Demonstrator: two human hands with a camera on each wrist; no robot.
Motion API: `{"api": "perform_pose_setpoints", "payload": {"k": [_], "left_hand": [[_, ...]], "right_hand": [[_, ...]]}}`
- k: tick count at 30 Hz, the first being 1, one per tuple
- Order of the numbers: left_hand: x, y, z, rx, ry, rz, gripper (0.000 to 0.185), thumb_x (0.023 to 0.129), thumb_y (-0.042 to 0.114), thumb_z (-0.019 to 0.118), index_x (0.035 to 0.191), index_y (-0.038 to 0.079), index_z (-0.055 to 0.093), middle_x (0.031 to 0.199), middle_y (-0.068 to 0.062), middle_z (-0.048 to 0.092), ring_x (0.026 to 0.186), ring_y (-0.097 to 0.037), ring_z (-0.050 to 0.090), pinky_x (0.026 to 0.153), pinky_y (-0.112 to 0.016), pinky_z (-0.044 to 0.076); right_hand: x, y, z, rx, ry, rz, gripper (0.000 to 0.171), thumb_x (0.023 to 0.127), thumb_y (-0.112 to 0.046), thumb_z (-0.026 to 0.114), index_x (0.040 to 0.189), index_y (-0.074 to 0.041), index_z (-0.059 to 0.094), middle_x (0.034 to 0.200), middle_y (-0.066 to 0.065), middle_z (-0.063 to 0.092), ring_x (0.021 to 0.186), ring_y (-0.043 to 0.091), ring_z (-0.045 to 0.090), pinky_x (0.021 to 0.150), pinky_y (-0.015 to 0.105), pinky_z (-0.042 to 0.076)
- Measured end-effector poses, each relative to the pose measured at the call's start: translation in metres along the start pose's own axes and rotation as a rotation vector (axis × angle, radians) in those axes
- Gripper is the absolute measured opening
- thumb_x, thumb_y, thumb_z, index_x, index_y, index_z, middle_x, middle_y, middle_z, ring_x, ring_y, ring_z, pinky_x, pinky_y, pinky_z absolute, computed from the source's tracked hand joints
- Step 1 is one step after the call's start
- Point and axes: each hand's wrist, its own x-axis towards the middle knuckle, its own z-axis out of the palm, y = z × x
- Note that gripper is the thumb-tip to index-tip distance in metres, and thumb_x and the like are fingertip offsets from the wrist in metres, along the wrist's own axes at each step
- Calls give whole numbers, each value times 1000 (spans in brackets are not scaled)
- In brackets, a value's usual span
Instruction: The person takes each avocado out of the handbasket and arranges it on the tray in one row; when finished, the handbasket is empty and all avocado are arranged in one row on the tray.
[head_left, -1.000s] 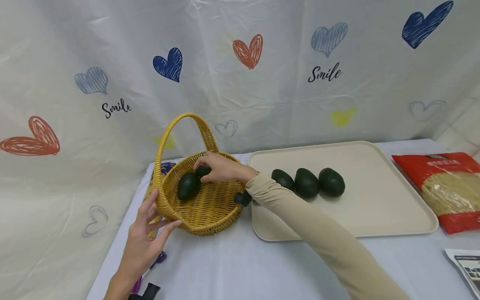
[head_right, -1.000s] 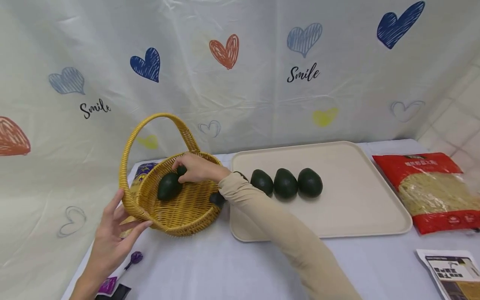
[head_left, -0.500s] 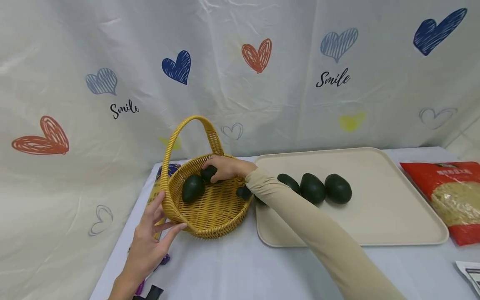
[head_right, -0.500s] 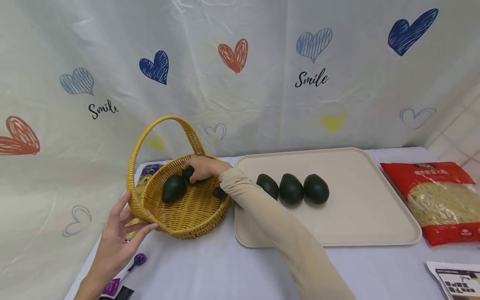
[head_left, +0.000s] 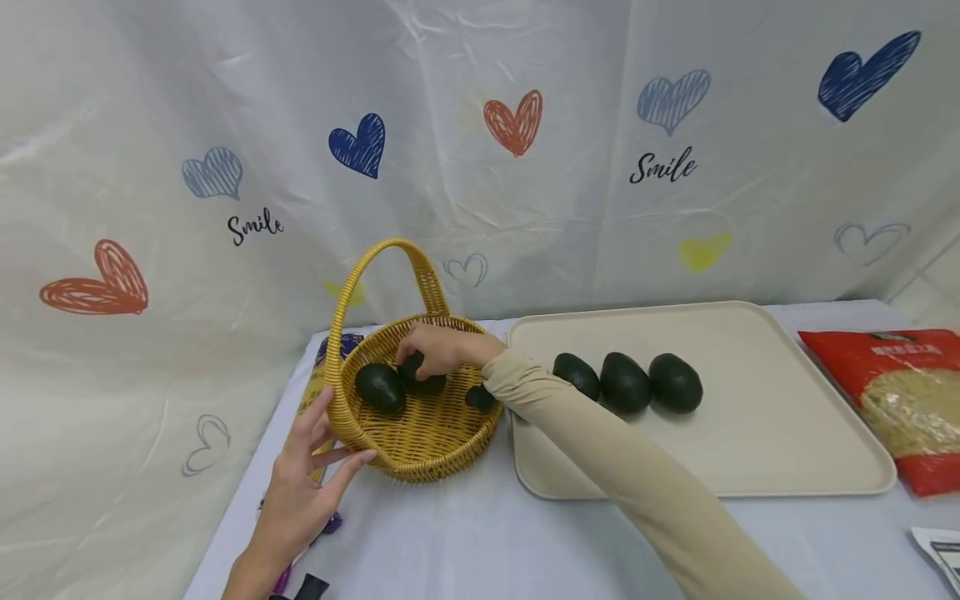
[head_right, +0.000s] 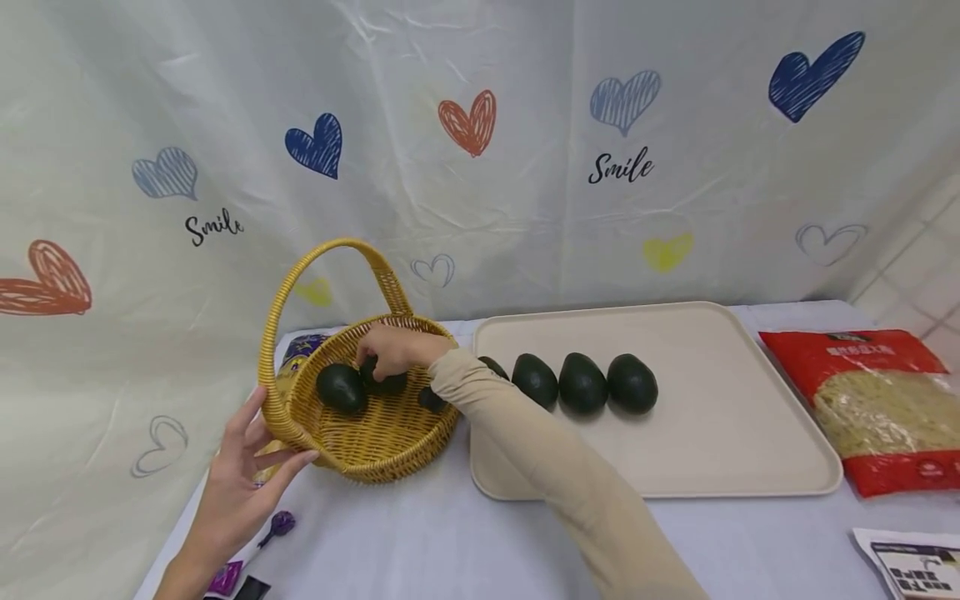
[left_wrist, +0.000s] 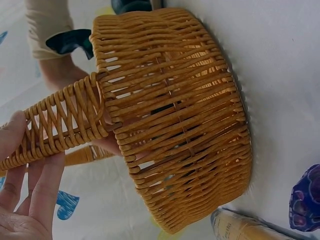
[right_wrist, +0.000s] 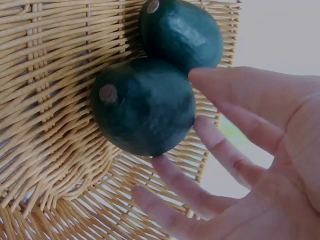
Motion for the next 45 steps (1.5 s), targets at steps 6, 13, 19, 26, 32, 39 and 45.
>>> {"api": "perform_pose_setpoints", "payload": {"k": [6, 13, 19, 26, 32, 39, 45], "left_hand": [[-1, 0, 0, -1, 2, 2, 117, 65, -26, 85, 163, 4, 30, 135, -24, 60, 117, 4, 61, 81, -15, 61], [-3, 2, 2, -4, 0, 12, 117, 64, -28, 85, 163, 3, 31, 133, -22, 59, 114, 4, 61, 80, -16, 61], [-2, 2, 1, 2, 3, 37, 116, 64, -28, 85, 162, 2, 31, 128, -21, 60, 111, 2, 63, 80, -16, 62], [-2, 2, -2, -6, 14, 38, 115, 64, -28, 85, 162, 1, 31, 123, -22, 62, 114, 7, 60, 81, -16, 61], [-2, 0, -2, -13, 20, 47, 115, 64, -28, 84, 162, 1, 32, 117, -22, 63, 112, 6, 61, 81, -15, 61], [-2, -2, -3, -16, 23, 58, 114, 64, -28, 85, 161, 0, 32, 120, -20, 64, 110, 5, 62, 81, -15, 61], [0, -1, -1, -24, 20, 46, 112, 67, -27, 84, 162, 2, 32, 121, -20, 64, 108, 3, 63, 80, -16, 62]], "right_hand": [[-2, 1, 2, -31, -83, 0, 37, 104, -5, 61, 141, -4, 65, 157, 14, 45, 146, 27, 43, 120, 35, 41], [-6, 5, 10, -67, -76, 63, 37, 112, -13, 50, 147, -10, 60, 145, 15, 50, 127, 26, 52, 105, 35, 47], [-12, 5, 9, -76, -198, 87, 37, 113, -22, 49, 144, -10, 63, 146, 7, 61, 135, 22, 56, 110, 33, 49], [-29, -10, 0, -159, -290, 132, 34, 109, -27, 58, 137, -13, 68, 140, 4, 63, 126, 18, 57, 103, 33, 52], [-47, -24, -5, -169, -309, 96, 37, 105, -24, 65, 141, -14, 65, 142, 4, 61, 128, 19, 57, 103, 33, 53], [-61, -29, 2, -131, -311, 9, 43, 98, -14, 76, 140, -18, 66, 139, 4, 61, 133, 23, 54, 104, 31, 52], [-61, -20, 12, -110, -327, -90, 41, 96, -5, 76, 135, -17, 71, 140, 0, 64, 134, 17, 54, 112, 29, 48]]}}
